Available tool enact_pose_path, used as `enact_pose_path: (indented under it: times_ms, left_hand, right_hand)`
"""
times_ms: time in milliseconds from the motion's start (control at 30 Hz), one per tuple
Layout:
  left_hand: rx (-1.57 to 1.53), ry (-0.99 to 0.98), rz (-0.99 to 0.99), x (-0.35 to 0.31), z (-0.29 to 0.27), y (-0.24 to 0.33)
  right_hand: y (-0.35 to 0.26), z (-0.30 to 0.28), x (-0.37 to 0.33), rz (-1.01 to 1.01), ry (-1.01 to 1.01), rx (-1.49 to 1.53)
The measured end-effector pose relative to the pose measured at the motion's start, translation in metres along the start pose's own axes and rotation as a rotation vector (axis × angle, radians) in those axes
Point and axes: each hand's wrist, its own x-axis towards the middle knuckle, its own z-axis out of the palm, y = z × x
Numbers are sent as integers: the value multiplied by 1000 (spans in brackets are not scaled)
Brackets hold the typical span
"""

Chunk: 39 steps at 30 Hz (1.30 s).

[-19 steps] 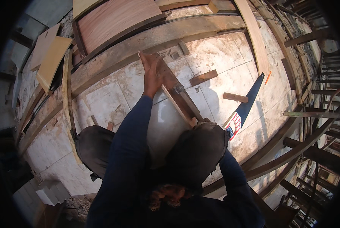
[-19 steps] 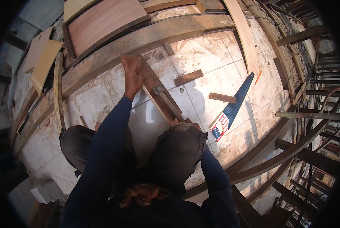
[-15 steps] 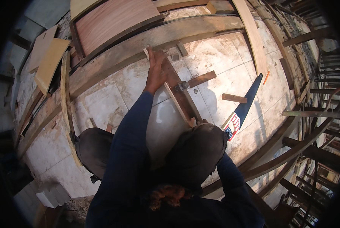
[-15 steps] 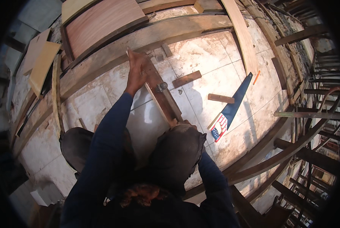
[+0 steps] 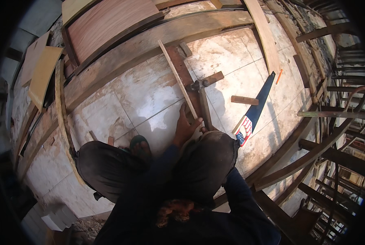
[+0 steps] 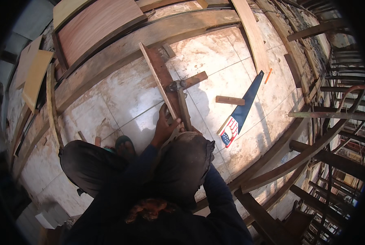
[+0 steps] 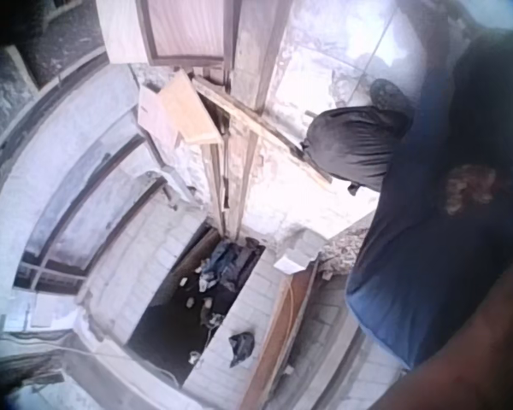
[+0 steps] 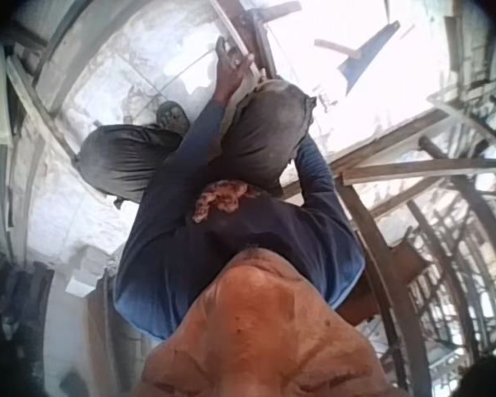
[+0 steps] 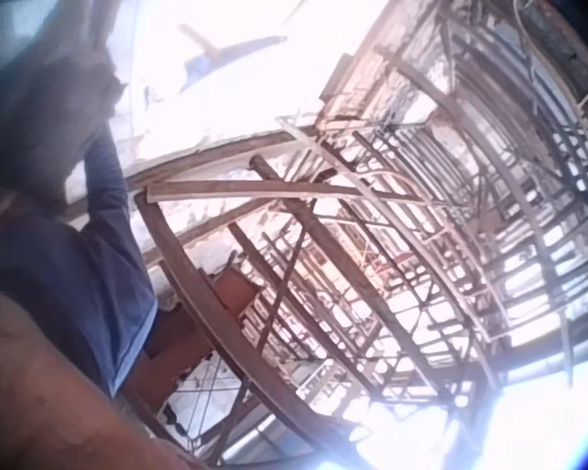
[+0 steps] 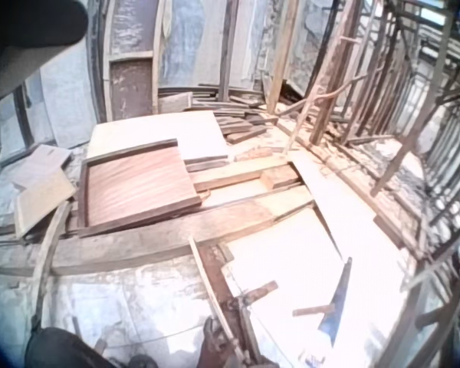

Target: The person assembles a wooden rectangular frame by fitting pieces together and hammering nails into the joints while working on the floor.

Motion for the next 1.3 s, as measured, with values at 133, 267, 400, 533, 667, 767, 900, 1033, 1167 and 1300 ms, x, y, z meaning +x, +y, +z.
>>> enact_pose_path:
  times_ms: [133,267,400,533,667,767,900,1033,1167,1300]
  left_hand:
    - [95,-43,-146,-5,3,27]
    - [503,102,-64,0,-22,28]
    - [755,103,-207,-11,-59,63]
    - [964,120,-125,-14,-109,71]
    - [1035,204,-66,-3,-144,59]
    - [1176,152,-115,2,-146,61]
    - [1291,220,-211,11,-146,67]
    - [1333,168,-215,16,-145,68]
    - [1303,230,-161,10,-155,57]
    - [1277,277,-151,4,-164,54]
  right_hand:
    - [6,9,-4,-267,185,-793]
    - [-8,22,-5,-471,254,-978]
    - [-38,24,16,-505,308,-1175]
    - [-42,32,34,-554,327,-1300]
    - [-31,38,57,-588,295,-1373]
    - [-24,52,80,-627,262,-1398]
    - [-30,74,103,-741,282,-1592]
    - [-61,95,104,-772,227,-1586]
    - [-103,160,60,-1062,-16,-1289]
    - [-115,226,42,-1309,-221,-658]
